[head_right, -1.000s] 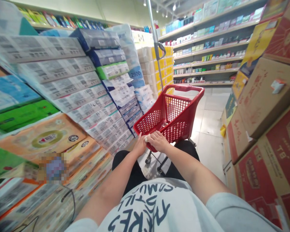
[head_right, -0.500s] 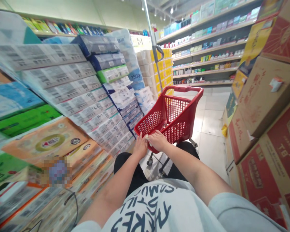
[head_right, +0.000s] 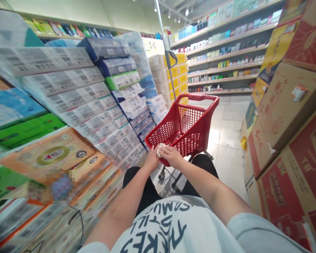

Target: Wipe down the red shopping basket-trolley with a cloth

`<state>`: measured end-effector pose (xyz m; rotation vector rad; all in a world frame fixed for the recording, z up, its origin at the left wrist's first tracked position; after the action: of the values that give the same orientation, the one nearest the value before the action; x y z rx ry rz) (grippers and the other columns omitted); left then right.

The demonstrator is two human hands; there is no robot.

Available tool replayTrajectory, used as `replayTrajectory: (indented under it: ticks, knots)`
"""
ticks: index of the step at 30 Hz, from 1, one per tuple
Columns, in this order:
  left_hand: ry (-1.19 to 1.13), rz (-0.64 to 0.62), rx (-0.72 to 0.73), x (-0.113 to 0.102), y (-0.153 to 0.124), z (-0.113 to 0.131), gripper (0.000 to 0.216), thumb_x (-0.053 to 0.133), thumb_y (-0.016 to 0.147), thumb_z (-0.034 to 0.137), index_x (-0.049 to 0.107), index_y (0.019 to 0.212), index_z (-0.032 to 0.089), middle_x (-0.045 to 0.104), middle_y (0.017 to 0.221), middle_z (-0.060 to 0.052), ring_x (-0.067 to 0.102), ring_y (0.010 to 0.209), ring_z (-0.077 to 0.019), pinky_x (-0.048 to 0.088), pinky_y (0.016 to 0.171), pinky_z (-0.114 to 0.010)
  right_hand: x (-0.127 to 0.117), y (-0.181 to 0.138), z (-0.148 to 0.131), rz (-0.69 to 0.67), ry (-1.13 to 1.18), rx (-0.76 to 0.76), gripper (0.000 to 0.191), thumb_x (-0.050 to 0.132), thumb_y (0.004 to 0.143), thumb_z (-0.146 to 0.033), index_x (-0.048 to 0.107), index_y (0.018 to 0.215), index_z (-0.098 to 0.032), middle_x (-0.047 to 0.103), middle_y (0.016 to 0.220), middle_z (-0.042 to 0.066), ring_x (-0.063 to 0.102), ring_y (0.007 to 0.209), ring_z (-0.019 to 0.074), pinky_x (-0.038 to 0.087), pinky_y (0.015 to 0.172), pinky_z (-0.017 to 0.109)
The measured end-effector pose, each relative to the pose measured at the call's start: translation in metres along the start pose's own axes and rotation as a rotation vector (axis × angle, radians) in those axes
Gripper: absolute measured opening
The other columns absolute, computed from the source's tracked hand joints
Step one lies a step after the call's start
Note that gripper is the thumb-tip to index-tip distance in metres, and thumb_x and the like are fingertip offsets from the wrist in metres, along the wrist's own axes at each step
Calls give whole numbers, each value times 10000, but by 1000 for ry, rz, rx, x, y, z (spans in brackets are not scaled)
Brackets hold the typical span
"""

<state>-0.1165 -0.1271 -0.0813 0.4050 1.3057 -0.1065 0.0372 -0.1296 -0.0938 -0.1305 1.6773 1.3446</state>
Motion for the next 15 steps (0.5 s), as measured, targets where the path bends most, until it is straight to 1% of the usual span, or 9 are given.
replayTrajectory:
  ticks: [3, 6, 8, 11, 13, 15]
  knots:
    - [37, -24, 24, -1, 0, 2, 491, 290, 926, 154, 431, 1396, 140, 331, 1538, -95, 143, 1465, -263, 219, 1193, -444, 3, -3, -4, 42, -11, -34, 335, 414, 961, -161, 602, 1238, -160, 639, 1185, 113, 484, 1220, 222, 410, 1039, 398]
    - [70, -55, 36, -4, 0, 5, 445, 275, 939, 158, 519, 1308, 109, 344, 1526, -127, 152, 1463, -265, 191, 1203, -442, 4, -2, -6, 13, 17, -44, 306, 421, 962, -168, 618, 1196, -165, 641, 1090, 105, 539, 1074, 203, 443, 1006, 382]
    - [80, -66, 46, -6, 0, 5, 436, 264, 944, 150, 535, 1283, 103, 359, 1517, -134, 160, 1462, -259, 190, 1205, -443, 3, 0, -6, -9, 45, -64, 293, 419, 960, -163, 627, 1166, -174, 633, 1056, 98, 545, 1005, 192, 463, 971, 371]
    - [81, -48, 48, -6, 0, 5, 410, 266, 950, 150, 557, 1238, 127, 373, 1511, -120, 153, 1464, -258, 225, 1193, -478, 1, -2, -5, 4, 63, -79, 280, 415, 954, -151, 630, 1133, -173, 619, 1061, 102, 533, 991, 193, 461, 950, 369]
    - [80, -29, 72, -4, 0, 5, 386, 265, 955, 155, 585, 1170, 147, 412, 1487, -111, 163, 1463, -253, 219, 1188, -521, 2, -7, -7, -12, 61, -93, 253, 418, 953, -155, 642, 1068, -175, 617, 1043, 96, 532, 975, 190, 459, 925, 353]
    - [82, -15, 113, -3, 0, 5, 365, 269, 955, 152, 600, 1109, 157, 479, 1433, -112, 199, 1455, -236, 183, 1193, -548, 6, -12, -10, -60, 53, -113, 226, 425, 956, -169, 649, 979, -183, 617, 971, 77, 534, 923, 182, 458, 884, 331]
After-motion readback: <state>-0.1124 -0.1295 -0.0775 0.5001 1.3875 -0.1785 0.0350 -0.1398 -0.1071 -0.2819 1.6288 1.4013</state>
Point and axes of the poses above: each hand's wrist, its own y-axis towards the middle knuckle, its own x-axis out of the palm, z = x × y, the point moved 3 cm from there along y, towards the middle knuckle
